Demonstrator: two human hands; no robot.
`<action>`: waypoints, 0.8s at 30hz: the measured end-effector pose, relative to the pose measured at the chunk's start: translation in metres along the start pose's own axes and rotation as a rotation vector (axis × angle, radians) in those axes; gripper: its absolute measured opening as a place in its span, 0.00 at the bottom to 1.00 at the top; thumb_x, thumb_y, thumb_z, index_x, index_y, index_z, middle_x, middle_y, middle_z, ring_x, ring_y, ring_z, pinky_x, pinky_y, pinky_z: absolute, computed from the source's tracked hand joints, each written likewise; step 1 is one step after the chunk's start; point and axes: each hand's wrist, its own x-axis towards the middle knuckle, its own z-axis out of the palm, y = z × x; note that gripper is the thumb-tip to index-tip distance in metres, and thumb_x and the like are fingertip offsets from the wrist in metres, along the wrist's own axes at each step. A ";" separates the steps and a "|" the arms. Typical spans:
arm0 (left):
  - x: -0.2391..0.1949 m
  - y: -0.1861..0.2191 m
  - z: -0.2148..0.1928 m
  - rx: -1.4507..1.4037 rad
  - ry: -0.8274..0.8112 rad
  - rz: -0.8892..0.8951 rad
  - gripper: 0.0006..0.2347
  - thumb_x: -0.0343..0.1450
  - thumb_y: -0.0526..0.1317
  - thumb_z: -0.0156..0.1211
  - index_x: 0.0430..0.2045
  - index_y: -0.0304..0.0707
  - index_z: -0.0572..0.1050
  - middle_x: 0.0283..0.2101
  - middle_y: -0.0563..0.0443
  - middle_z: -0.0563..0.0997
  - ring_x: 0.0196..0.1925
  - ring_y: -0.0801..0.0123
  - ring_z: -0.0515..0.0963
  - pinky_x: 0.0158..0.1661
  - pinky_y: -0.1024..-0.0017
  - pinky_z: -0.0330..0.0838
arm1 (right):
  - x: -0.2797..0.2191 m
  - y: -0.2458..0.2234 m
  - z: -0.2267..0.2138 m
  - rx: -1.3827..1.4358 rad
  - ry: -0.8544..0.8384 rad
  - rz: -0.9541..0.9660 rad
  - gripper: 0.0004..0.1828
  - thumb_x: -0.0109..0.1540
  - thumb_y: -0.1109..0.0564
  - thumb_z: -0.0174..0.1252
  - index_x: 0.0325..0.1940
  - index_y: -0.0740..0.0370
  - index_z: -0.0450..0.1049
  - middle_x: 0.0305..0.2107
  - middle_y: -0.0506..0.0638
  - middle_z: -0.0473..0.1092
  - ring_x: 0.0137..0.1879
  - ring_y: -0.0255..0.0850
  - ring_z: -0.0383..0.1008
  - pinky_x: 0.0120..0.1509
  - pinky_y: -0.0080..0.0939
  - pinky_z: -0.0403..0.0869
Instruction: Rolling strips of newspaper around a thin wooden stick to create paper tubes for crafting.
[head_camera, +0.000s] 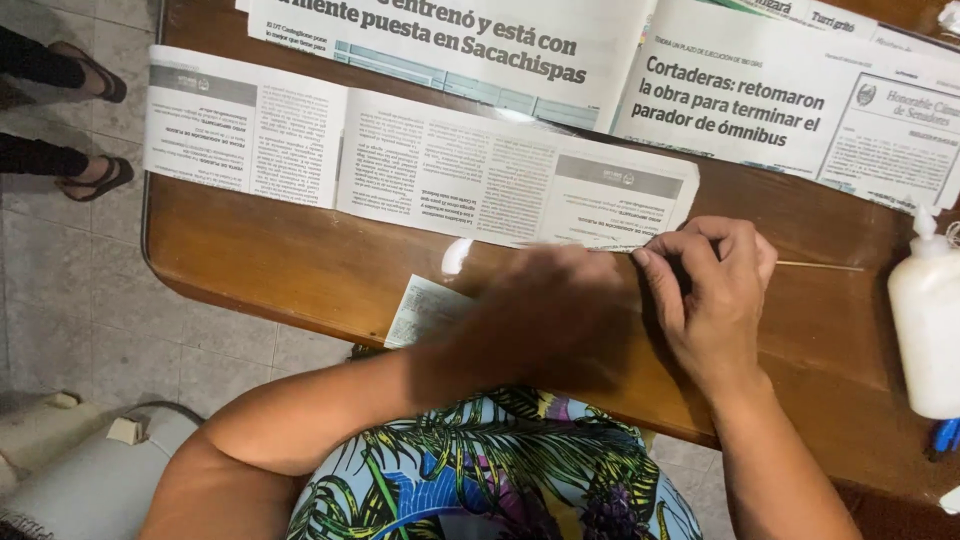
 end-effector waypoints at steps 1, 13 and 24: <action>-0.007 0.006 0.003 -0.053 -0.042 0.065 0.03 0.66 0.38 0.56 0.28 0.41 0.70 0.36 0.47 0.68 0.42 0.55 0.71 0.42 0.62 0.66 | 0.001 -0.001 0.000 0.000 -0.001 0.009 0.08 0.62 0.53 0.59 0.35 0.57 0.69 0.33 0.50 0.59 0.45 0.47 0.65 0.56 0.46 0.57; 0.011 0.000 -0.070 0.161 -0.187 0.175 0.06 0.67 0.26 0.53 0.35 0.27 0.71 0.37 0.43 0.69 0.38 0.62 0.68 0.42 0.72 0.71 | 0.001 -0.002 -0.001 0.016 -0.010 -0.015 0.06 0.61 0.59 0.61 0.37 0.63 0.71 0.34 0.52 0.62 0.45 0.44 0.63 0.56 0.45 0.52; -0.005 -0.009 -0.065 0.069 -0.206 0.010 0.13 0.69 0.34 0.53 0.44 0.22 0.66 0.48 0.38 0.68 0.51 0.54 0.69 0.52 0.61 0.69 | 0.003 -0.001 -0.002 0.042 -0.029 -0.007 0.06 0.61 0.58 0.59 0.37 0.63 0.71 0.35 0.52 0.62 0.46 0.44 0.63 0.56 0.46 0.51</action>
